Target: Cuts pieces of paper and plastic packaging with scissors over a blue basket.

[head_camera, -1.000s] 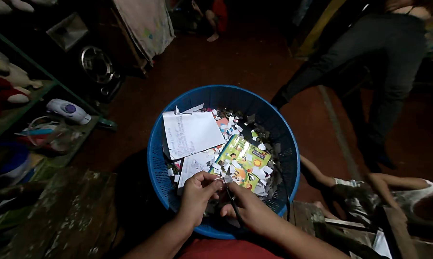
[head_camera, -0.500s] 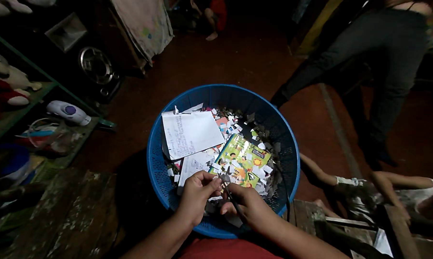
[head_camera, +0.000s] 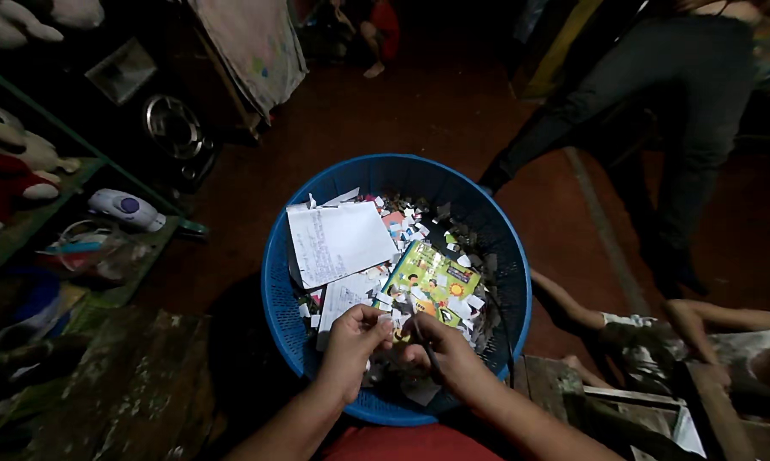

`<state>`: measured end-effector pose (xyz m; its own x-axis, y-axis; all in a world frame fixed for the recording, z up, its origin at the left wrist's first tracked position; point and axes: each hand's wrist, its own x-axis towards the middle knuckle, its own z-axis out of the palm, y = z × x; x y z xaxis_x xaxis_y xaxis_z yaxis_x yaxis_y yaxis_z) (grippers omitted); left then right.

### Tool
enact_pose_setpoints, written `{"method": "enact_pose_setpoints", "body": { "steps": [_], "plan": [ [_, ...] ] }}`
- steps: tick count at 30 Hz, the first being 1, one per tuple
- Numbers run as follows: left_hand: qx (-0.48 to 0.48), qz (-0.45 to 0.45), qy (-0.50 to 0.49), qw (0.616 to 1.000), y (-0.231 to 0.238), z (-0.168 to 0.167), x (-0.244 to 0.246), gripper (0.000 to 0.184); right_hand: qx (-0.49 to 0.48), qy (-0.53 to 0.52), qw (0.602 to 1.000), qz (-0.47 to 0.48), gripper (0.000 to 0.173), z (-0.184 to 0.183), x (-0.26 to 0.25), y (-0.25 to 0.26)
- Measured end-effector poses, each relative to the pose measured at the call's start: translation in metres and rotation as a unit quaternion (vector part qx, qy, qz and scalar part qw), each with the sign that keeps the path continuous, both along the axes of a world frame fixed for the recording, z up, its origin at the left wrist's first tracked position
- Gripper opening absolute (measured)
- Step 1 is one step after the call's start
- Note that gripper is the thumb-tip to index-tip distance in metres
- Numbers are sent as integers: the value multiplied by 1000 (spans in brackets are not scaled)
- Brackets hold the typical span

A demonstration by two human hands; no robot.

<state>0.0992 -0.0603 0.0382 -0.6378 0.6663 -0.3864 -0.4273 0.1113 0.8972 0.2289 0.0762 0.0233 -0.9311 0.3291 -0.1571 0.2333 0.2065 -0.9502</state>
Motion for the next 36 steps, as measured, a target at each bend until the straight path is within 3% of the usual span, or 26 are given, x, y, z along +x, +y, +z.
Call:
{"method": "enact_pose_setpoints", "body": {
  "steps": [3,6,14,17,20,22,25,30,33,36],
  "plan": [
    [1,-6,34,999,1,-2,-2,33,-23,71,997,-21,70,-5,0,5],
    [-34,-7,80,996,1,-7,-5,55,-85,147,983,-72,65,-8,3,5],
    [-20,69,178,981,3,-9,-13,46,-215,313,880,-285,61,-12,9,12],
    [-29,-2,283,959,9,-1,-19,42,-235,314,857,-335,51,-9,8,14],
    [-94,-175,404,893,26,24,-32,41,-244,304,854,-343,46,-8,8,14],
    [-135,-255,426,857,48,33,-47,44,-256,302,851,-344,46,-8,7,14],
    [-189,-290,437,830,89,21,-68,43,-272,300,846,-346,43,-7,6,14],
    [-254,-352,387,814,129,-22,-78,55,-279,293,848,-342,39,-3,6,14],
    [-252,-352,366,824,127,-25,-69,60,-275,287,855,-334,40,-5,8,12],
    [-237,-336,347,843,120,-19,-70,50,-273,287,860,-322,42,-5,8,10]
  ]
}}
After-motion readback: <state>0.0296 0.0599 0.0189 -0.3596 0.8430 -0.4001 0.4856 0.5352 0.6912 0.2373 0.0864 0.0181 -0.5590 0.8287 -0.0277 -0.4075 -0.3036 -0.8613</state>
